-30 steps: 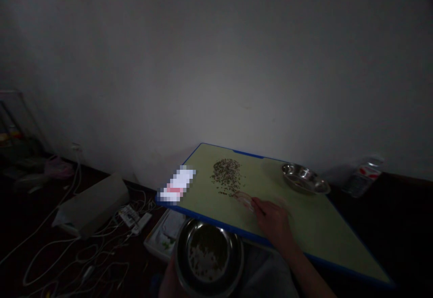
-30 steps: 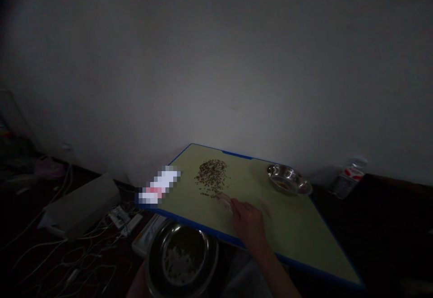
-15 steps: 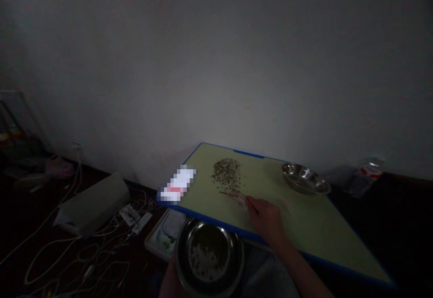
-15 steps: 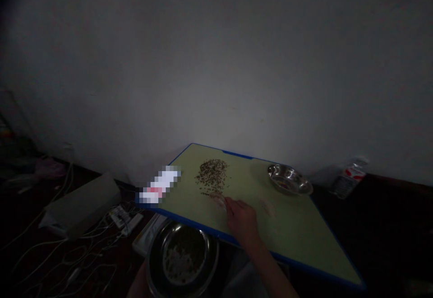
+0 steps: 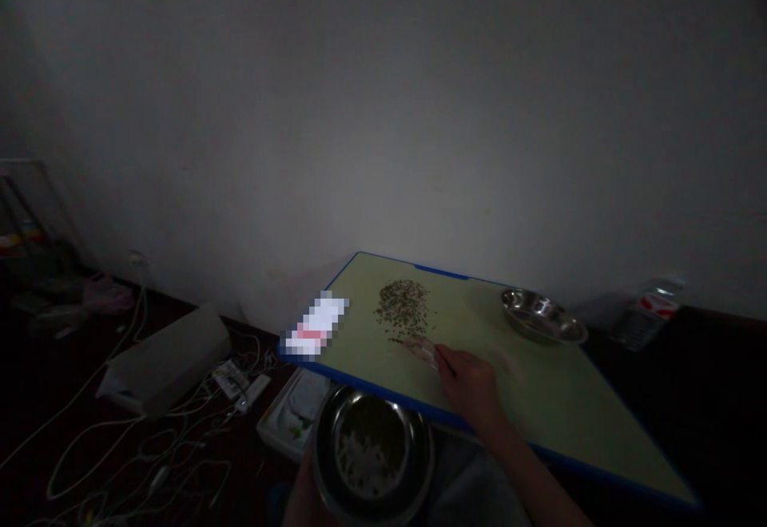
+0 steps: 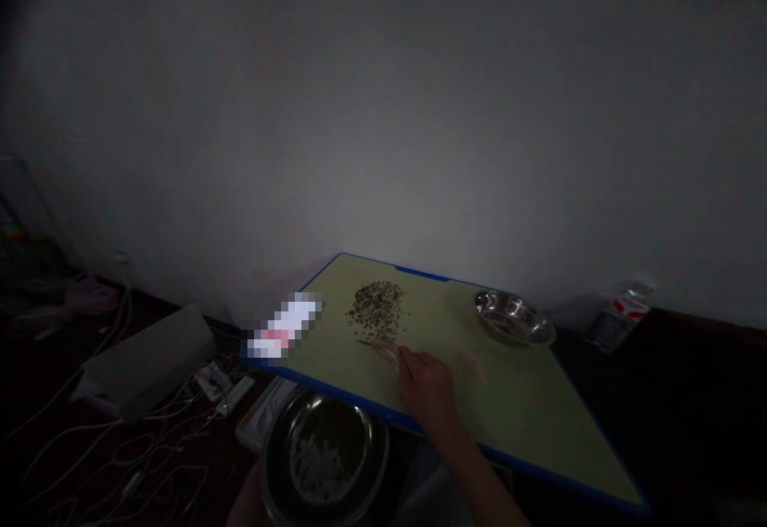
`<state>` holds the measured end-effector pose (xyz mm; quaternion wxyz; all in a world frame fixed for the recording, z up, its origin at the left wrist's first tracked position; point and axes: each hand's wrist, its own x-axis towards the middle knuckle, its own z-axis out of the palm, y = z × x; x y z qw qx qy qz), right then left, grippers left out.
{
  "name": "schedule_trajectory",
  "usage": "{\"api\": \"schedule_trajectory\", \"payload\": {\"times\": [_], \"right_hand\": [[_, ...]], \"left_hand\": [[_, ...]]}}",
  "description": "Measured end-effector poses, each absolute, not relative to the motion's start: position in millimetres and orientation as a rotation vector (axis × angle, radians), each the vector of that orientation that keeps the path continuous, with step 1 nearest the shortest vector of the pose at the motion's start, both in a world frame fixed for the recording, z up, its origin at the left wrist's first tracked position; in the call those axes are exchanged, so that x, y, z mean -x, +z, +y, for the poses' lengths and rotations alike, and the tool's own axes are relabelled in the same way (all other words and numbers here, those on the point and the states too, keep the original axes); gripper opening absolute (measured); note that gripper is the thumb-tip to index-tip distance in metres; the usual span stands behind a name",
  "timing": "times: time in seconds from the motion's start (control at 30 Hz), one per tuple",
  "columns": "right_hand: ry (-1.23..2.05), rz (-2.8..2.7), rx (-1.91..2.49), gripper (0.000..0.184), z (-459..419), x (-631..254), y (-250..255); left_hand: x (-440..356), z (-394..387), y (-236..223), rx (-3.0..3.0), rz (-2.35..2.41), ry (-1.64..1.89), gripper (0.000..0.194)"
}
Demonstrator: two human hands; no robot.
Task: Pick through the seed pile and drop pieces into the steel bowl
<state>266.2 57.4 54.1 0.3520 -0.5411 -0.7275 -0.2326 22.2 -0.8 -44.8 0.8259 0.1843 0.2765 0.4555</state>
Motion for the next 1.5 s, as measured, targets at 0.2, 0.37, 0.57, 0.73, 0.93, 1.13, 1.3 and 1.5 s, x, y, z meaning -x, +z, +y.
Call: {"api": "schedule_trajectory", "payload": {"times": [0.2, 0.37, 0.57, 0.73, 0.93, 1.13, 1.3, 1.5], "right_hand": [[-0.517, -1.903, 1.436, 0.032, 65.2, -264.2, 53.2], [-0.444, -1.953, 1.388, 0.031, 69.6, -265.2, 53.3], [-0.420, -1.970, 1.384, 0.030, 71.4, -265.6, 53.3], [-0.413, -1.969, 1.345, 0.029, 74.7, -261.9, 51.4], [-0.400, -1.981, 1.351, 0.027, 78.2, -258.4, 53.1], [-0.341, -2.042, 1.435, 0.026, 81.8, -256.6, 62.6], [-0.297, -2.164, 1.488, 0.025, 84.6, -255.0, 77.4], [-0.260, -2.307, 1.521, 0.023, 91.2, -254.6, 93.9]], "left_hand": [[-23.3, -1.1, -34.2, -0.239, 0.523, 0.830, 0.062], [-24.0, -2.5, -32.4, -0.191, 0.545, 0.912, 0.048], [-24.8, -0.9, -46.4, -0.134, 0.691, 0.974, 0.060], [-23.4, 0.0, -49.1, -0.176, 0.627, 0.930, 0.060], [-24.1, -1.8, -37.7, -0.171, 0.617, 0.853, 0.077], [-23.9, -1.8, -31.1, -0.238, 0.575, 0.826, 0.076], [-23.9, -0.1, -36.0, -0.230, 0.608, 0.838, 0.084], [-26.5, -4.5, -24.6, -0.173, 0.507, 0.859, 0.070]]}}
